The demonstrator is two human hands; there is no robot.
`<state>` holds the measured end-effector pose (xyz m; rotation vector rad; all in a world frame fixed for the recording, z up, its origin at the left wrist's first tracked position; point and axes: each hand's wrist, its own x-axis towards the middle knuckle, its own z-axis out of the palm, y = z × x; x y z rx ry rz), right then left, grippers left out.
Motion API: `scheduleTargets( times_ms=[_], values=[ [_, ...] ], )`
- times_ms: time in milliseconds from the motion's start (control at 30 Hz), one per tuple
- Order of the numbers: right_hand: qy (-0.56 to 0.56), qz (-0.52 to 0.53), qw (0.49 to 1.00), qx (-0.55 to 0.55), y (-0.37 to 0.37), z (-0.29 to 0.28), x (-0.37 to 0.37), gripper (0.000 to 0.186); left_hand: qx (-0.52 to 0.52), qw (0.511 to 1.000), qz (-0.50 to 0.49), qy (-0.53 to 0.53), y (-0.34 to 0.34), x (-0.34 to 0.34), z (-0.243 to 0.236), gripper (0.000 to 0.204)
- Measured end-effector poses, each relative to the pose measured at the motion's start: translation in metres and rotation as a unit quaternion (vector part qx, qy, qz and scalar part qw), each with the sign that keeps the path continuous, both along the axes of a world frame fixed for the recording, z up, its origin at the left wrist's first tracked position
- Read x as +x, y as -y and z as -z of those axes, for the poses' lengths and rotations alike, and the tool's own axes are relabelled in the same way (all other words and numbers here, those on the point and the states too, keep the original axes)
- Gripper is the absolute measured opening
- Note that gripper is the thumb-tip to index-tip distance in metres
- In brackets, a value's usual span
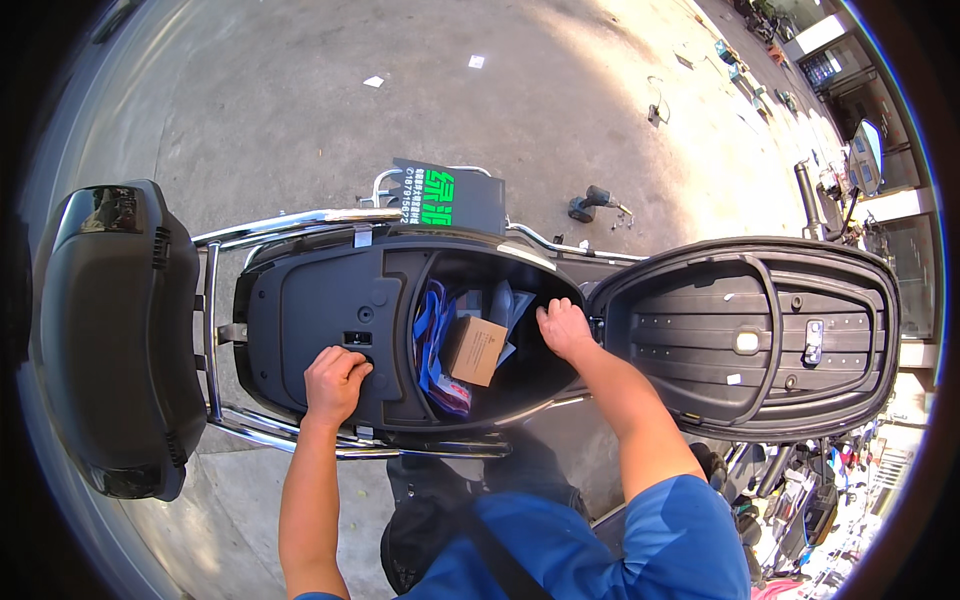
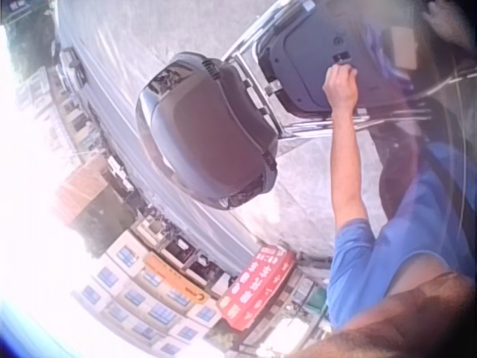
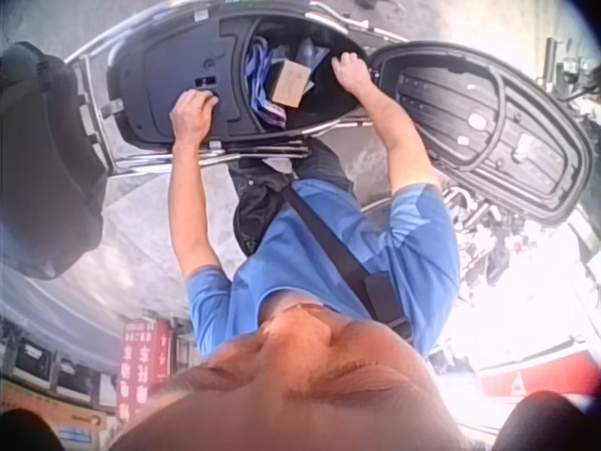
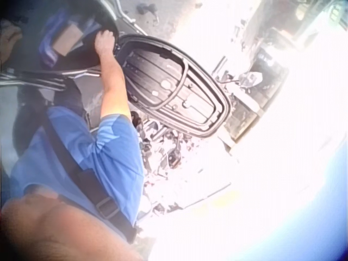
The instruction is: The person walks to a parked scooter, opens the seat, and uses a yellow-handled screwdriver to tighten screws inside the seat compartment. The person then closes the seat and continues to adjust components within the compartment.
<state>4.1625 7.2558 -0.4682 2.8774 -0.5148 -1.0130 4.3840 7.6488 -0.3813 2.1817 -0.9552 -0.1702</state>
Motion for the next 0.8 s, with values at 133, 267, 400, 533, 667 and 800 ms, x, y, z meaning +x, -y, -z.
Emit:
scheduleTargets(
  times_ms=[133, 267, 400, 533, 667, 800],
  values=[
    [0.107, 0.496, 0.858, 0.081, 0.007, 0.005, -0.003, 0.031, 0.008, 1.0, 0.002, 0.001, -0.001, 0.0, 0.002, 0.014],
    [0.039, 0.186, 0.982, 0.014, 0.008, 0.005, -0.003, 0.035, 0.004, 1.0, 0.003, 0.003, 0.0, 0.0, 0.0, 0.014],
    [0.041, -0.076, 0.996, -0.019, 0.007, 0.005, -0.003, 0.03, 0.008, 1.0, -0.001, 0.002, 0.001, 0.0, -0.001, 0.013],
    [0.089, 0.315, 0.945, 0.015, 0.005, 0.007, -0.003, 0.031, 0.007, 1.0, -0.002, -0.002, 0.001, 0.0, 0.0, 0.013],
    [0.087, 0.118, 0.988, -0.037, 0.004, 0.005, -0.002, 0.029, 0.015, 1.0, -0.001, -0.008, 0.0, 0.0, 0.0, 0.013],
    [0.01, 0.01, 1.0, 0.007, 0.002, -0.006, 0.002, 0.029, 0.011, 1.0, -0.001, 0.0, 0.001, 0.001, 0.0, 0.013]
  ],
)
